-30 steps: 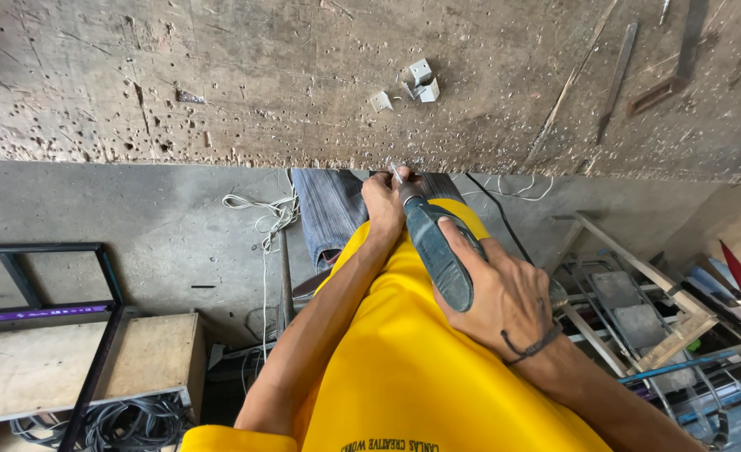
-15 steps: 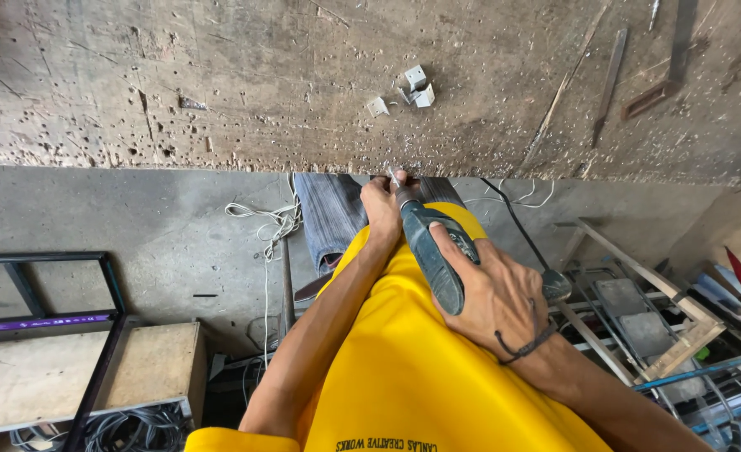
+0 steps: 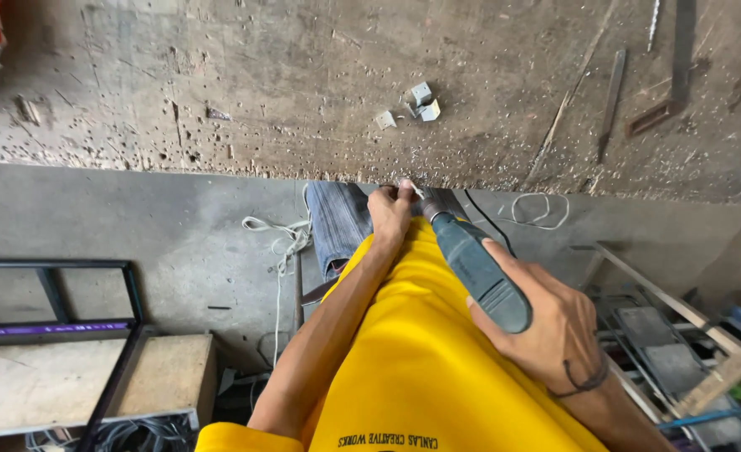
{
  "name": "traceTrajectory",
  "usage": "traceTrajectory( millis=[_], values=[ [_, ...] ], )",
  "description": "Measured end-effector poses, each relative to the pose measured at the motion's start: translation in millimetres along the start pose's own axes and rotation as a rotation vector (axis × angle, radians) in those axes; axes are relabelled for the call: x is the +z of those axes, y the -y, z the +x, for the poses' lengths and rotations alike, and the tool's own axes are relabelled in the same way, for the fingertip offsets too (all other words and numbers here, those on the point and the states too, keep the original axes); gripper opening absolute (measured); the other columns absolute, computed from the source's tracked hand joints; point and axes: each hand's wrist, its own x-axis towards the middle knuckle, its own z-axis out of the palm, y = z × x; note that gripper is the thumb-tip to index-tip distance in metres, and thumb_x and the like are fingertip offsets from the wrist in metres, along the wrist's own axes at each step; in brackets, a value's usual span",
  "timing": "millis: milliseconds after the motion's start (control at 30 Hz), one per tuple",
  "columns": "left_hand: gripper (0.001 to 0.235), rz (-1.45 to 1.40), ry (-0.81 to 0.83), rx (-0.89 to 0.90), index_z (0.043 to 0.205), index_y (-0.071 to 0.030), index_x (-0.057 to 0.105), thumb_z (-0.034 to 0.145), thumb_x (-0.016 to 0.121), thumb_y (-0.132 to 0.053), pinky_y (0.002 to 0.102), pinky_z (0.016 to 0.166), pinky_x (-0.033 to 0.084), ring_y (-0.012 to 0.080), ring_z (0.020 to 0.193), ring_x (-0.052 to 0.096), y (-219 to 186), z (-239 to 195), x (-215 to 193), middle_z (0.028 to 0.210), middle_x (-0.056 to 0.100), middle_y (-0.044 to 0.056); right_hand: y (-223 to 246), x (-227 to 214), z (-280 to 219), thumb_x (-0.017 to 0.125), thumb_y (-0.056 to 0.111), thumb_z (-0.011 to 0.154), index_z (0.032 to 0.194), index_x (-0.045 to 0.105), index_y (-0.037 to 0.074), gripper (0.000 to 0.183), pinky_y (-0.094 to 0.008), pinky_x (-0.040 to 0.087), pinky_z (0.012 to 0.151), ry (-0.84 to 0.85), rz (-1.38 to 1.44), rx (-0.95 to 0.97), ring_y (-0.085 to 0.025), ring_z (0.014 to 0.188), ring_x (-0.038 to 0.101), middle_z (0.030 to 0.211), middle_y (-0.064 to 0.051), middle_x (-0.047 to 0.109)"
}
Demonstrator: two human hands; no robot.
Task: Drilling holes into metal brackets using a power drill on a workbench
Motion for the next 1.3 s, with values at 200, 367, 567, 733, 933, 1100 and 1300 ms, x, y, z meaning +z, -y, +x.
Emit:
traceTrajectory(
  millis=[200,367,567,733,933,1100,1300],
  values=[
    [0.054,0.024,0.149,0.014,0.070,-0.008,0.073,0.084,0.060,-0.058,0.032,0.067,0.057,0.0134,0.064,0.070,-53.7,-37.7,-50.7,0.068,0.075,0.007,-37.2,4.6,-13.7,0.080,0.033,0.074,0.140,0.064,0.017,0.069,-0.043,0.056,0.081,-0.161,0.167,-0.009,-0.031,0.096,0.074,0.117,-0.010,0.075],
    [0.047,0.075,0.177,0.154,0.082,-0.003,0.075,0.094,0.064,-0.047,0.025,0.058,0.060,0.0110,0.059,0.070,-109.0,-43.9,-64.3,0.069,0.073,0.006,-67.2,18.4,-24.8,0.080,0.031,0.074,0.137,0.066,0.015,0.067,-0.040,0.055,0.084,-0.226,0.328,0.024,-0.029,0.106,0.073,0.125,-0.012,0.073],
    [0.006,0.476,-0.318,0.955,0.094,-0.006,0.063,0.098,0.066,-0.004,0.020,0.032,0.040,0.0066,0.040,0.048,-190.8,60.9,-80.5,0.062,0.063,-0.001,-93.2,33.6,-41.9,0.081,0.036,0.071,0.137,0.068,0.021,0.069,-0.041,0.055,0.077,-0.269,0.370,0.112,-0.033,0.097,0.074,0.118,-0.015,0.074],
    [0.008,0.687,-0.544,0.933,0.096,0.000,0.073,0.098,0.065,0.000,0.023,0.050,0.068,0.0153,0.062,0.068,-229.1,163.8,-97.5,0.098,0.068,0.013,-122.1,53.3,-55.4,0.080,0.035,0.074,0.141,0.064,0.022,0.070,-0.044,0.055,0.079,-0.279,0.373,0.052,-0.033,0.096,0.073,0.120,-0.010,0.075],
    [0.036,0.080,-0.111,1.122,0.118,-0.009,0.055,0.098,0.044,0.018,0.021,0.036,0.057,0.0127,0.047,0.063,-188.5,17.9,-101.0,0.072,0.069,0.002,-130.3,52.5,-58.0,0.079,0.035,0.078,0.141,0.063,0.014,0.068,-0.041,0.058,0.080,-0.299,0.443,0.005,-0.028,0.100,0.074,0.127,-0.013,0.073],
    [0.016,-0.498,0.057,0.393,0.084,-0.011,0.062,0.092,0.073,-0.003,0.027,0.058,0.047,0.0109,0.062,0.054,-43.7,-42.5,-81.6,0.075,0.062,0.003,-133.3,54.1,-49.6,0.080,0.030,0.075,0.138,0.065,0.015,0.066,-0.040,0.056,0.085,-0.288,0.407,-0.045,-0.030,0.101,0.073,0.123,-0.012,0.074],
    [0.036,-0.849,0.009,0.035,0.117,0.000,0.047,0.094,0.075,-0.005,0.034,0.066,0.059,0.0301,0.075,0.073,46.0,-17.6,-11.9,0.096,0.067,0.022,-129.6,57.8,-39.3,0.085,0.034,0.066,0.137,0.069,0.023,0.074,-0.045,0.057,0.085,-0.257,0.377,-0.087,-0.032,0.106,0.071,0.117,-0.009,0.075]
  ],
)
